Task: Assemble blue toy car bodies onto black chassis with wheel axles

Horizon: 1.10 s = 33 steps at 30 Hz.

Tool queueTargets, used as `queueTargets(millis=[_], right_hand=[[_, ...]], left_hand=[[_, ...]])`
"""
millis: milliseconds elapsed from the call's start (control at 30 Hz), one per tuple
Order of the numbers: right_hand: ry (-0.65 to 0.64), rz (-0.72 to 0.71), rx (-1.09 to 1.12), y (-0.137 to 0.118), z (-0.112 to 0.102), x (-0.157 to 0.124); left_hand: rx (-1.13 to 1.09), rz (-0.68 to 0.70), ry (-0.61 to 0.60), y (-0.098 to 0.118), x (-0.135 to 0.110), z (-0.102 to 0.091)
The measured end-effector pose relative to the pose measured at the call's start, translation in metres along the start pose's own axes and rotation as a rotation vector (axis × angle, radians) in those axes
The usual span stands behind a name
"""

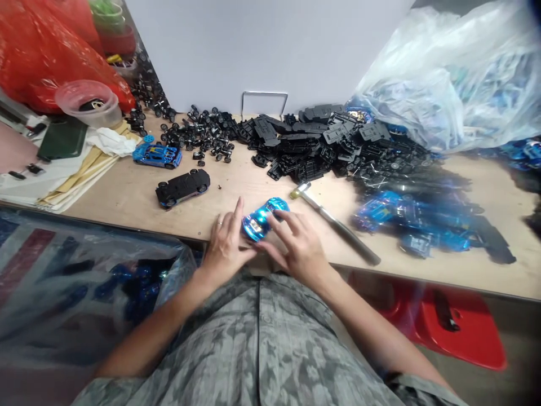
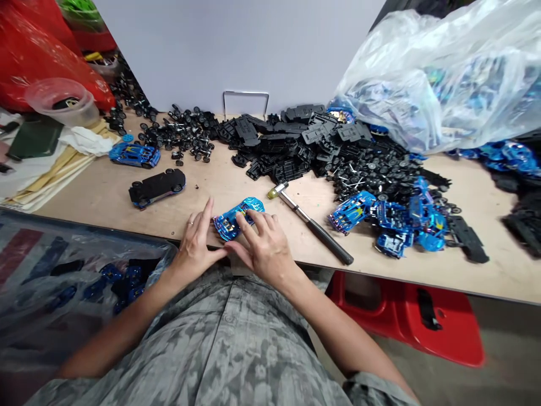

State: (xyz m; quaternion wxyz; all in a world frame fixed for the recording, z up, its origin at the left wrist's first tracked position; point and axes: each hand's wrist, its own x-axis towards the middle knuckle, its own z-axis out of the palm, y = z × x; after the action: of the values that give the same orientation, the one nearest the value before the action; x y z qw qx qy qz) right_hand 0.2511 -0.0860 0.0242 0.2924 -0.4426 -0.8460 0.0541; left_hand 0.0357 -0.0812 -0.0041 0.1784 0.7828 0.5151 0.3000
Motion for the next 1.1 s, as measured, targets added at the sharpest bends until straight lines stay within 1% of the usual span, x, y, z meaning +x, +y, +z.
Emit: queueTargets(millis=[100, 200, 300, 400, 500, 667, 733, 867, 1100], right_hand=[[-0.057, -0.014, 0.012, -0.002, -0.008, -0.009], [-0.122, -0.058, 0.026, 0.004, -0.019, -0.015], [-0.132, -0.102, -0.024, 0.014, -0.025, -0.02], [-0.133, -0.149, -0.031, 0.027, -0.024, -0.026], [-0.095, -0.157, 0.025, 0.035, -0.023, -0.032], [0.091, -0.139, 0.079, 0.036, -0.02, -0.034], [0.129, -0.14, 0.074, 0.036, -0.019, -0.033], [0.105, -0.174, 0.078, 0.043, -0.016, -0.034], [0.113, -0.247, 0.055, 0.05, -0.012, -0.041]], left_hand=[[-0.07, 0.004, -0.017, 0.016, -0.016, 0.003], [-0.173, 0.045, -0.062, 0.028, -0.025, 0.007], [-0.225, 0.114, -0.117, 0.034, -0.028, 0.012], [-0.256, 0.168, -0.143, 0.034, -0.025, 0.015], [-0.268, 0.223, -0.126, 0.031, -0.02, 0.018], [-0.199, 0.248, -0.053, 0.027, -0.014, 0.023], [-0.166, 0.263, -0.039, 0.026, -0.014, 0.025], [-0.13, 0.271, -0.041, 0.026, -0.015, 0.029], [-0.126, 0.26, -0.018, 0.027, -0.014, 0.03]])
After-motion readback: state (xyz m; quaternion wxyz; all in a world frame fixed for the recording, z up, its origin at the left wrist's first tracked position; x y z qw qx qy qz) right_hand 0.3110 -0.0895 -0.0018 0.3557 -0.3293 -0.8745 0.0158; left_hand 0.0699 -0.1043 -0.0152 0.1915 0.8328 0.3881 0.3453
